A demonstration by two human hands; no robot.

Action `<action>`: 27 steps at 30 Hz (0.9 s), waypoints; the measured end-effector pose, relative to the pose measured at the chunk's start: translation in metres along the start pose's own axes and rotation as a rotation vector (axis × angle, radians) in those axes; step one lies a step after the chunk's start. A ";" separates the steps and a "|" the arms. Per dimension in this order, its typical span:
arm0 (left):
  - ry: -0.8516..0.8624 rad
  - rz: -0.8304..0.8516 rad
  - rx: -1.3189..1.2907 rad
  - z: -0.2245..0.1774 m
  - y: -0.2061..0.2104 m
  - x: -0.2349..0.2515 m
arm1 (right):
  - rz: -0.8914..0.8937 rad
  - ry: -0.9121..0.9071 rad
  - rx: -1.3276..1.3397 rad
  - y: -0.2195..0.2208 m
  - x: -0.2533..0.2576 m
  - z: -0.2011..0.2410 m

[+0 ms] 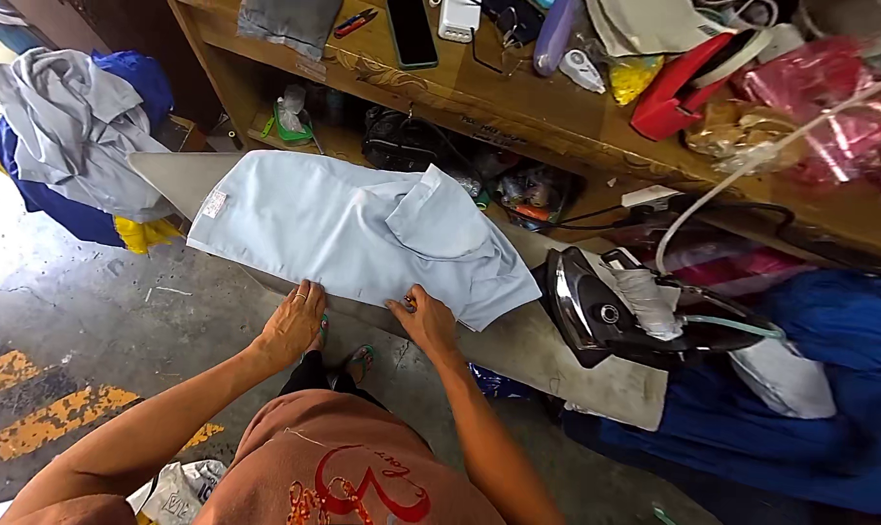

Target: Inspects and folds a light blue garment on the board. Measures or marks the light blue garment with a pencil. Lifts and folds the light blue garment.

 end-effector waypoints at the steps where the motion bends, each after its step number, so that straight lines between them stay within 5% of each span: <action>1: -0.027 0.042 -0.008 -0.003 -0.002 0.002 | 0.002 0.003 0.000 0.000 0.000 0.000; 7: -0.140 0.133 -0.083 0.018 -0.015 0.018 | -0.006 0.007 -0.012 0.001 0.001 -0.003; 17: -0.865 -0.015 -0.190 0.208 -0.034 -0.025 | -0.055 -0.045 -0.024 -0.002 -0.001 0.005; 21: -0.851 -0.310 -0.237 0.256 -0.059 -0.001 | -0.061 -0.045 -0.042 -0.003 0.000 0.005; 27: -0.857 -0.264 -0.325 0.296 -0.052 0.074 | -0.053 -0.031 -0.041 -0.001 0.000 0.001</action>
Point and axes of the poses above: each hand's wrist, its own x-axis towards the middle knuckle, its own y-axis out of the palm, z = x × y, the point moved 9 cm from there along x, towards the middle knuckle, and after that the axes turned 6 degrees about x, right-handed, at the moved point
